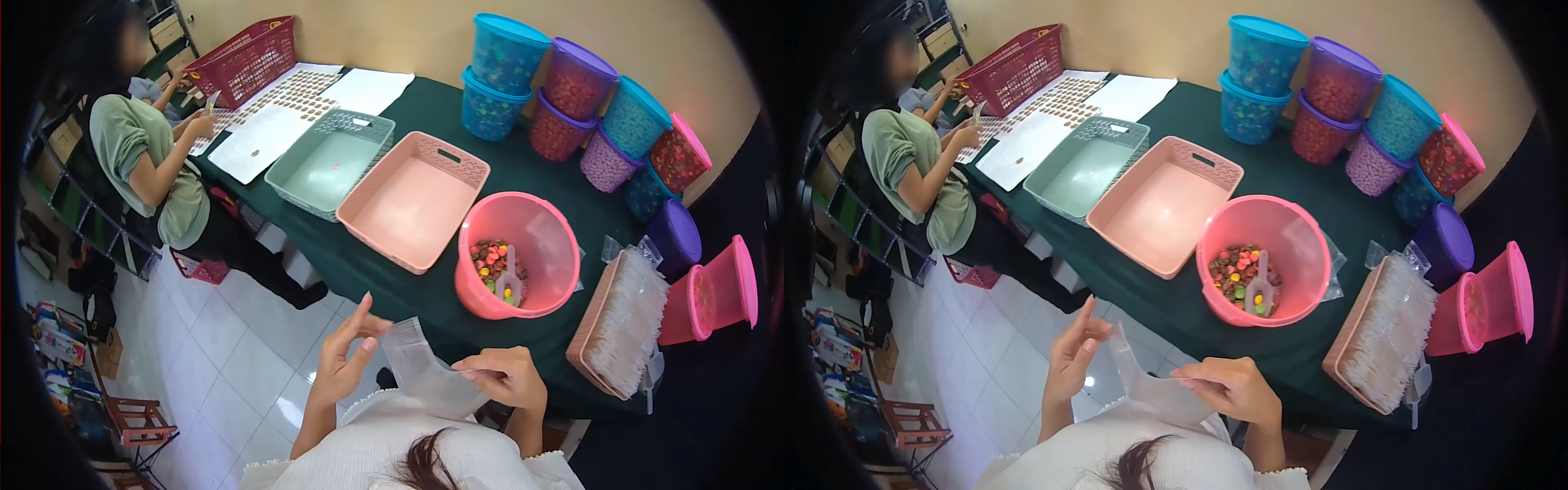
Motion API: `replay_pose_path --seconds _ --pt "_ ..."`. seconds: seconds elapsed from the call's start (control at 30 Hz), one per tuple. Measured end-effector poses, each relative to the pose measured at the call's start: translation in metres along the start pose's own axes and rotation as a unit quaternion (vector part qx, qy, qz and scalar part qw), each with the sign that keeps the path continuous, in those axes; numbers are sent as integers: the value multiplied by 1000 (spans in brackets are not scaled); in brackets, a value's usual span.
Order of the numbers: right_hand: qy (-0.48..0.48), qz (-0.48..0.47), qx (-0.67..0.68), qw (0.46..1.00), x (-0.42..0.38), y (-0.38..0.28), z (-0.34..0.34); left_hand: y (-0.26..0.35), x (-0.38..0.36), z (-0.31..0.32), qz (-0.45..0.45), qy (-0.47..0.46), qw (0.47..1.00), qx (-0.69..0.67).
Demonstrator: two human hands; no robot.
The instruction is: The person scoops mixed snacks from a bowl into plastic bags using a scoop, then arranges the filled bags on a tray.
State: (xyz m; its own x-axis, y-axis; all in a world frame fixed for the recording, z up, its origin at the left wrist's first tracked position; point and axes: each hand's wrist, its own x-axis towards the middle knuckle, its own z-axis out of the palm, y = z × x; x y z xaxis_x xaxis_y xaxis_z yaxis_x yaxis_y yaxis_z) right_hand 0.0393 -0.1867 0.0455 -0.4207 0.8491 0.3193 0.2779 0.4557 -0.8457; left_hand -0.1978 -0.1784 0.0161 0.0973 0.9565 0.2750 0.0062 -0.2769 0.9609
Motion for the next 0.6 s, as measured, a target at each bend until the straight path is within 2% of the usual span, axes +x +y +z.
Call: replay_pose_path --seconds 0.13,0.23,0.33,0.5,0.6 --pt "-20 15 24 999 11 0 20 -5 -12 -44 -35 -24 997 69" --pt "-17 42 28 999 18 0 28 -5 -10 -60 -20 -49 997 53" --pt "-26 56 6 998 23 3 27 -5 -3 -66 -61 -65 996 -10" --pt "-62 35 -33 997 40 14 19 -7 19 -73 -52 -167 984 -33" --pt "-58 51 2 997 62 21 17 -3 30 -75 -88 -142 986 5"
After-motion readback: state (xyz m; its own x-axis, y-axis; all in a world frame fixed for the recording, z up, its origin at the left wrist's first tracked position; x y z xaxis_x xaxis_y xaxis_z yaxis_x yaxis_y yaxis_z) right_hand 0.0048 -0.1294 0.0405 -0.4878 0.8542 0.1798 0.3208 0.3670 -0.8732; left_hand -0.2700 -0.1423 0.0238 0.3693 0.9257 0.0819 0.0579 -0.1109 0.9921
